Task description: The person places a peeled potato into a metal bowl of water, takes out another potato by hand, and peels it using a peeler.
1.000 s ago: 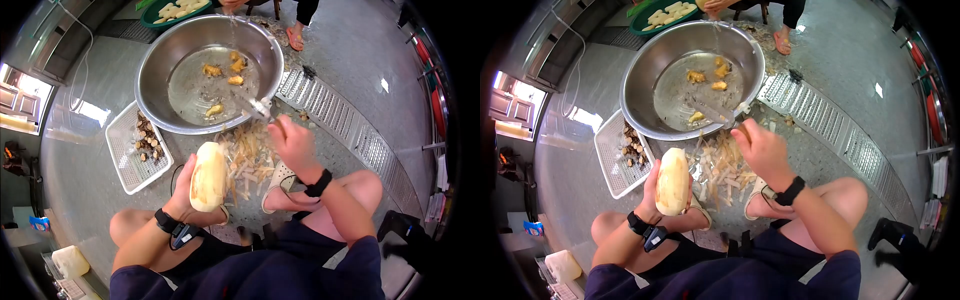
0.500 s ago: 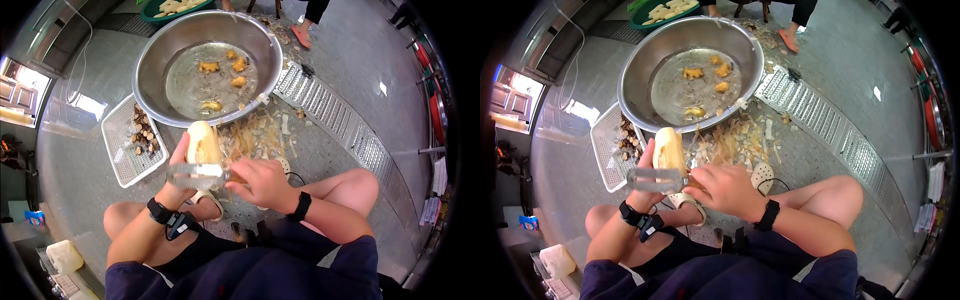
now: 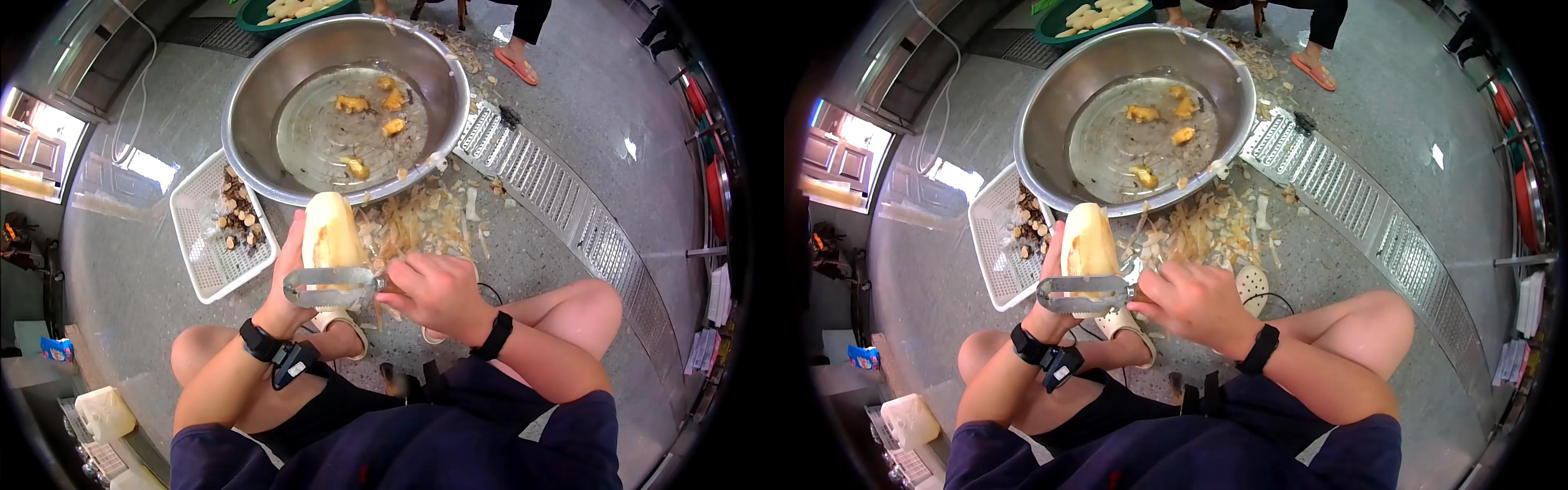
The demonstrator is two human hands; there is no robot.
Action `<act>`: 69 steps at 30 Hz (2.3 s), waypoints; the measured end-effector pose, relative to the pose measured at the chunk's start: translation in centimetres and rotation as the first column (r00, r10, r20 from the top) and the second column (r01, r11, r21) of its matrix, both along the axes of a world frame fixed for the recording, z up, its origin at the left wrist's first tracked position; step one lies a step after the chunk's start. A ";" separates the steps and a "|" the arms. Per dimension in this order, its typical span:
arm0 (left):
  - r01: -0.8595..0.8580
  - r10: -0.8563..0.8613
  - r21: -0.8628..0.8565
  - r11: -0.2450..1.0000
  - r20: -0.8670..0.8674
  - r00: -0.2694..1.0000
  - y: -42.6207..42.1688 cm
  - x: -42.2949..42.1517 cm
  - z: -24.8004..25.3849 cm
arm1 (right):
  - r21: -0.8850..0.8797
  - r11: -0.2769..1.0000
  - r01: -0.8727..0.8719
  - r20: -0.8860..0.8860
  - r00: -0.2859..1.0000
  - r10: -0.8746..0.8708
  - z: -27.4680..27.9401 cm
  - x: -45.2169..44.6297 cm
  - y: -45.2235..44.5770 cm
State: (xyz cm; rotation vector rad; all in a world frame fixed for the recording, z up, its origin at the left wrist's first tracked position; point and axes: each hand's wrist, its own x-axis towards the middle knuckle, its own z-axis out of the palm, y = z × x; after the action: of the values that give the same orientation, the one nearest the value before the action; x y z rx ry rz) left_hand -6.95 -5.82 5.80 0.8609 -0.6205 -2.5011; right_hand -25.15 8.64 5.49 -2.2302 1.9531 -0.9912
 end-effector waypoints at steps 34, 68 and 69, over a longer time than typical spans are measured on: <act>-0.004 0.046 -0.176 0.984 0.235 0.971 2.1 -1.8 -1.0 | 0.398 0.915 -0.067 0.785 0.542 -0.301 0.6 0.9 -1.5; -0.058 0.170 -0.469 0.881 0.201 0.965 0.1 0.0 0.1 | 0.029 0.999 -0.024 -0.083 0.996 0.026 0.0 -1.9 -1.3; -0.043 0.152 -0.456 0.889 0.205 0.967 0.1 0.0 0.1 | 0.019 1.000 -0.015 -0.086 0.996 0.017 0.1 -2.0 -1.5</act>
State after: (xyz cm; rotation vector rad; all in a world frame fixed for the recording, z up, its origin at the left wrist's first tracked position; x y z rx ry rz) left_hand -6.97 -5.71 5.91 0.9804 -1.1502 -2.0483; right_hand -27.14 7.17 5.56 -2.3123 1.9655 -0.8866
